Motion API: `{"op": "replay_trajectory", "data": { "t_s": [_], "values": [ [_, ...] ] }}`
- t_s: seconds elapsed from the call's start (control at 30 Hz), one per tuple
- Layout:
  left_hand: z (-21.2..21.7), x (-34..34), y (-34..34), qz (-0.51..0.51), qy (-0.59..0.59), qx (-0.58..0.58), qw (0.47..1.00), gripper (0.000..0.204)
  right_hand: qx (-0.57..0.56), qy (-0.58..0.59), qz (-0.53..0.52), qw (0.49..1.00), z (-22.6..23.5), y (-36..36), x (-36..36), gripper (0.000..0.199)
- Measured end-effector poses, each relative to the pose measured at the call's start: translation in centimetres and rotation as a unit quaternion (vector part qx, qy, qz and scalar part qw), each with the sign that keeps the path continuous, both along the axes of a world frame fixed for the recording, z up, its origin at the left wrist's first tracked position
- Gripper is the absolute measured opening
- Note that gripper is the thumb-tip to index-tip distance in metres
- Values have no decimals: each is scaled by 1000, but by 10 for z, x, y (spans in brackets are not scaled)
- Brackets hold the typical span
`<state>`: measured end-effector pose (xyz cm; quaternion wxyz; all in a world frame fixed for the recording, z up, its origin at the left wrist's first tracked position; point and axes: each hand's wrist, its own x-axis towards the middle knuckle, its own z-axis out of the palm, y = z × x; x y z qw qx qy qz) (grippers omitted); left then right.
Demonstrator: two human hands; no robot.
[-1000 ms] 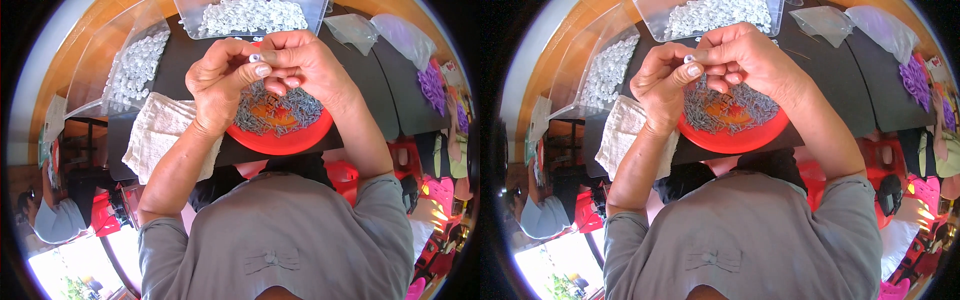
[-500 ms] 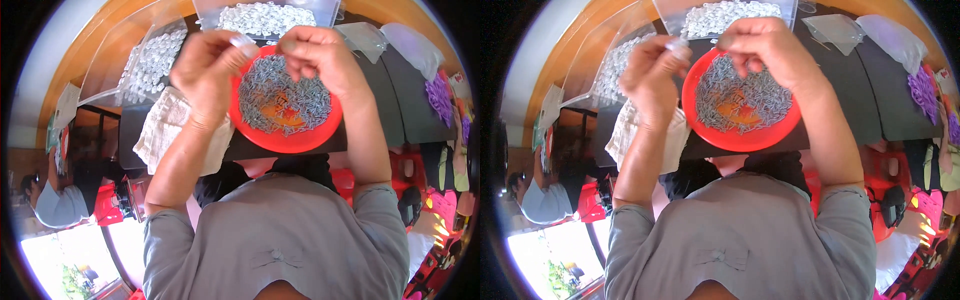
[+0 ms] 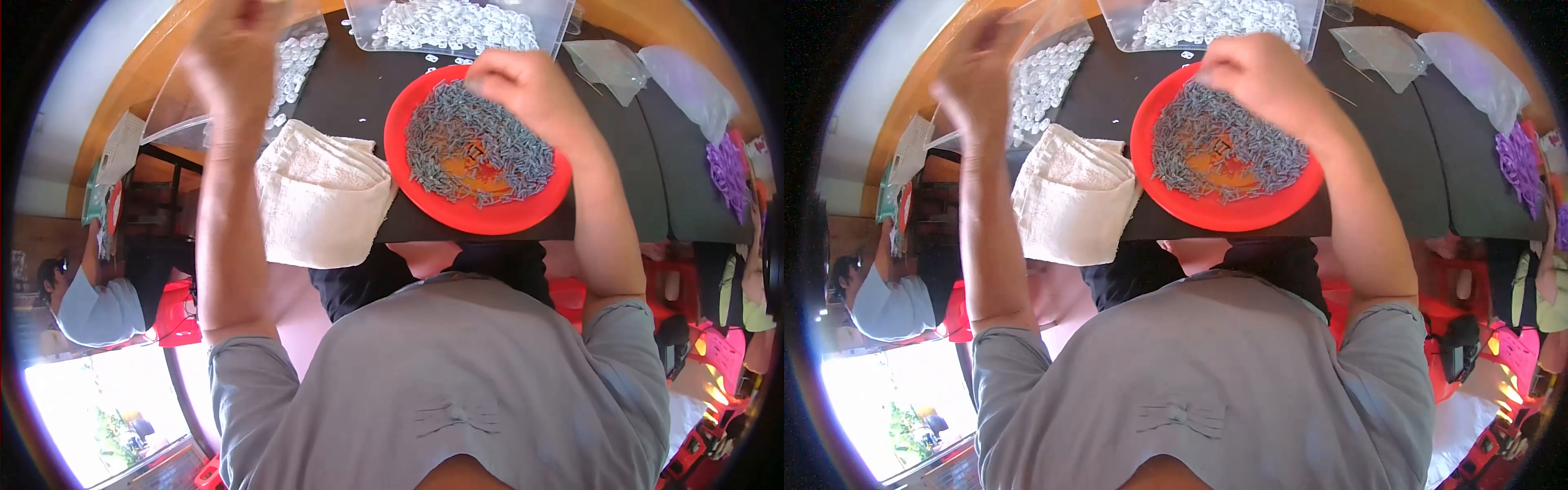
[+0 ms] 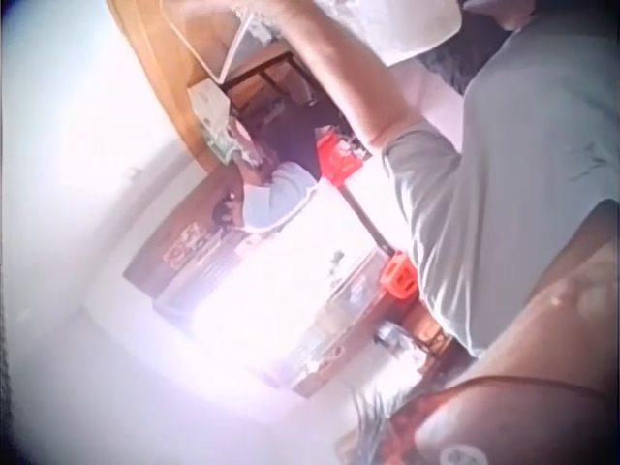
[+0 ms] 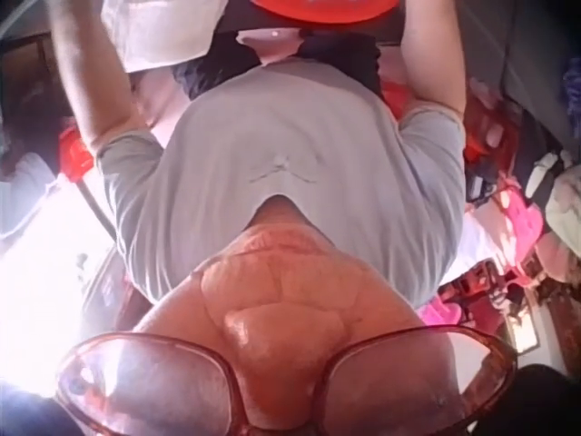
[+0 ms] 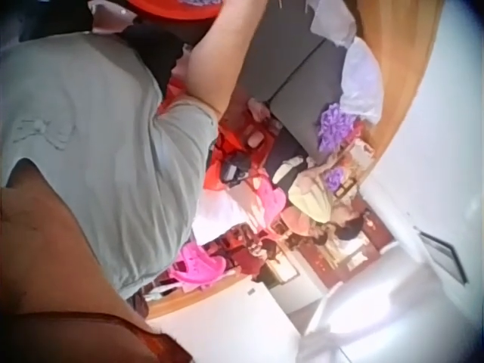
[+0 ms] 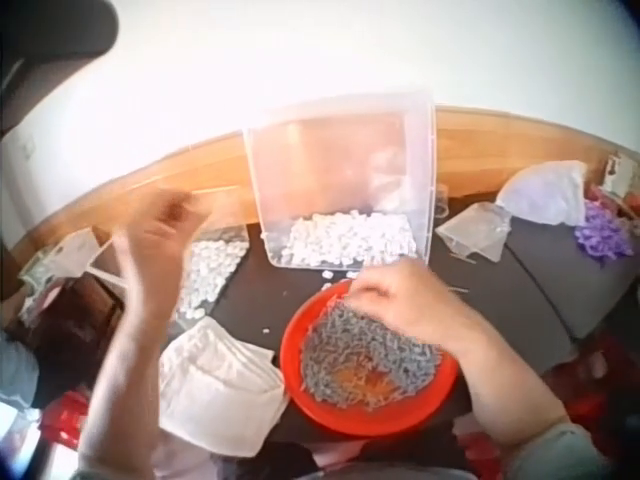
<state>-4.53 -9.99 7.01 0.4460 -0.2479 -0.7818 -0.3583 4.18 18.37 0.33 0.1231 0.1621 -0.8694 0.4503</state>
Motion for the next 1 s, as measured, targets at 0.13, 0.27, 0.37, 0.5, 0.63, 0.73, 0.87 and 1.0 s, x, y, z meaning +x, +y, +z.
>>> {"op": "replay_trajectory", "data": {
  "t_s": [0.13, 0.27, 0.37, 0.5, 0.63, 0.73, 0.87, 1.0],
  "values": [
    [-51, -4, 55, -120, -237, -90, 960, 18, 276, 115, 142, 944, 3, -59, 46, 20],
    [-93, -36, 78, -175, -351, -110, 913, 17, 377, 116, 157, 905, -6, -70, 73, 30],
    [-109, -42, 82, -184, -348, -114, 912, 18, 412, 155, 155, 884, -11, -55, 91, 29],
    [-131, -53, 82, -183, -242, -177, 936, 23, 431, 180, 120, 876, -14, -32, 113, 39],
    [-132, -46, 89, -168, -204, -233, 936, 24, 412, 192, 122, 882, -25, -15, 122, 45],
    [-135, -48, 84, -165, -192, -247, 935, 22, 404, 202, 137, 881, -24, -15, 123, 42],
    [-129, -49, 80, -156, -257, -252, 920, 16, 385, 232, 143, 882, -29, -21, 114, 41],
    [-128, -53, 73, -114, -326, -247, 905, 15, 368, 240, 159, 884, -29, -33, 106, 39]
  ]
}}
